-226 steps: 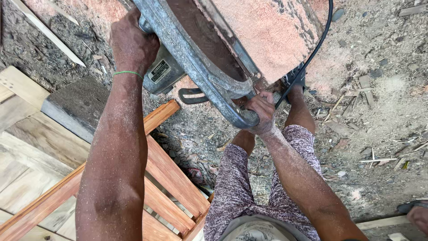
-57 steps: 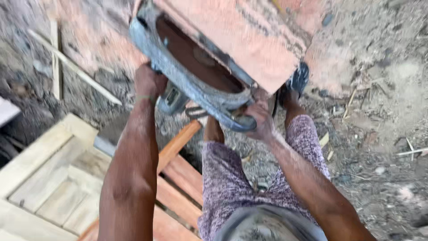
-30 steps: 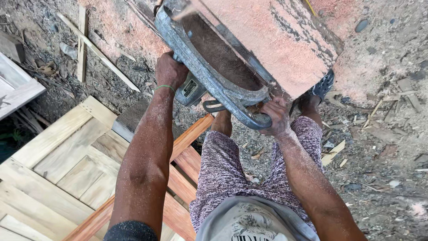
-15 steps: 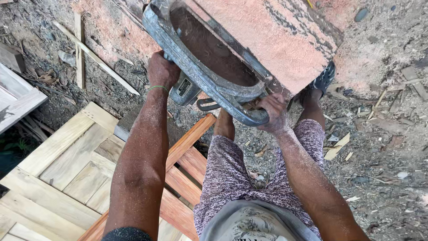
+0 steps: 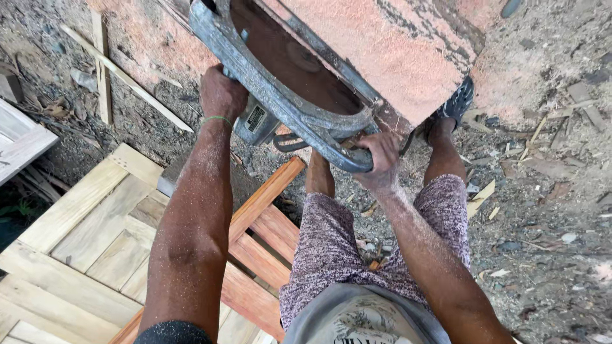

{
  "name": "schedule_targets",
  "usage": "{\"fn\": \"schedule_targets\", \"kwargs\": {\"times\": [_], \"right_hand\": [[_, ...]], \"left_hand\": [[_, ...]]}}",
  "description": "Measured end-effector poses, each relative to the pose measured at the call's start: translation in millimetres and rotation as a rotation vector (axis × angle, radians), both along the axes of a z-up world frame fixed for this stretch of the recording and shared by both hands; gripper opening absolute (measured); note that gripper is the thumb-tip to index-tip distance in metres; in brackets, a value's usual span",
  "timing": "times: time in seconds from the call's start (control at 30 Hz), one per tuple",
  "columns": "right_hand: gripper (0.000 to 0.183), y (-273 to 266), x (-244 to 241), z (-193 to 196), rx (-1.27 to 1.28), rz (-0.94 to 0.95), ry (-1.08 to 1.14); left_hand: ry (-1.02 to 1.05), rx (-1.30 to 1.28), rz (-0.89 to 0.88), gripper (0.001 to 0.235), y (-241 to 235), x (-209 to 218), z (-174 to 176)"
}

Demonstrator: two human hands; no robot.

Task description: The person uses a circular saw to cut a long plank of wood. They guide the saw along the length of the plank, creating sawdust as they work.

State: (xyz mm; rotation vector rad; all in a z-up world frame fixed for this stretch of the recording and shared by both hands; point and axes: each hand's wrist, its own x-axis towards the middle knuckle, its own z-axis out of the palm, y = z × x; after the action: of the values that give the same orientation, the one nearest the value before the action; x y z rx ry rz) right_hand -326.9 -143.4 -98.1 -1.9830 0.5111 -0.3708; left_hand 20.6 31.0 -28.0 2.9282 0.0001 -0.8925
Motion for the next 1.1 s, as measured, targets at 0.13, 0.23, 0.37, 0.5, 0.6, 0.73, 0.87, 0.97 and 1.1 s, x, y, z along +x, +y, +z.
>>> {"fn": "schedule_targets", "kwargs": {"times": [0.13, 0.23, 0.37, 0.5, 0.6, 0.73, 0.87, 0.97, 1.1], "right_hand": [[0.039, -1.6, -6.0, -2.3, 0.061, 0.058, 0.152], [0.042, -2.8, 2.6, 1.3, 0.054, 0.048, 0.125], [0.046, -7.4, 4.5, 17.2, 0.056, 0.066, 0.196], [0.053, -14.1, 7.7, 13.9, 0.032, 0.152, 0.157], [0.056, -10.3, 6.2, 2.6, 0.039, 0.08, 0.083], [0.051, 0.9, 3.3, -2.0, 0.026, 0.031, 0.087], [0.047, -0.4, 6.6, -9.7, -0.028, 0.01, 0.068], [0.05, 3.3, -1.4, -2.6, -0.011, 0.012, 0.045], [0.052, -5.2, 15.4, -6.5, -0.038, 0.031, 0.0]], "left_hand": [[0.135, 0.011, 0.133, 0.037, -5.0, 1.7, 8.5], [0.174, 0.007, 0.14, 0.035, -15.7, 9.4, 14.9], [0.177, 0.068, 0.143, 0.032, -21.0, 9.0, 21.5], [0.21, 0.081, 0.169, 0.033, -23.6, 11.0, 21.7], [0.164, 0.049, 0.138, 0.034, -22.7, 10.9, 18.7], [0.148, 0.007, 0.147, 0.031, -22.2, 9.2, 25.6], [0.221, 0.028, 0.195, 0.033, -32.5, 16.0, 25.5], [0.223, 0.042, 0.212, 0.034, -28.4, 9.6, 33.0], [0.181, 0.012, 0.145, 0.036, -35.8, 20.2, 36.6]]}}
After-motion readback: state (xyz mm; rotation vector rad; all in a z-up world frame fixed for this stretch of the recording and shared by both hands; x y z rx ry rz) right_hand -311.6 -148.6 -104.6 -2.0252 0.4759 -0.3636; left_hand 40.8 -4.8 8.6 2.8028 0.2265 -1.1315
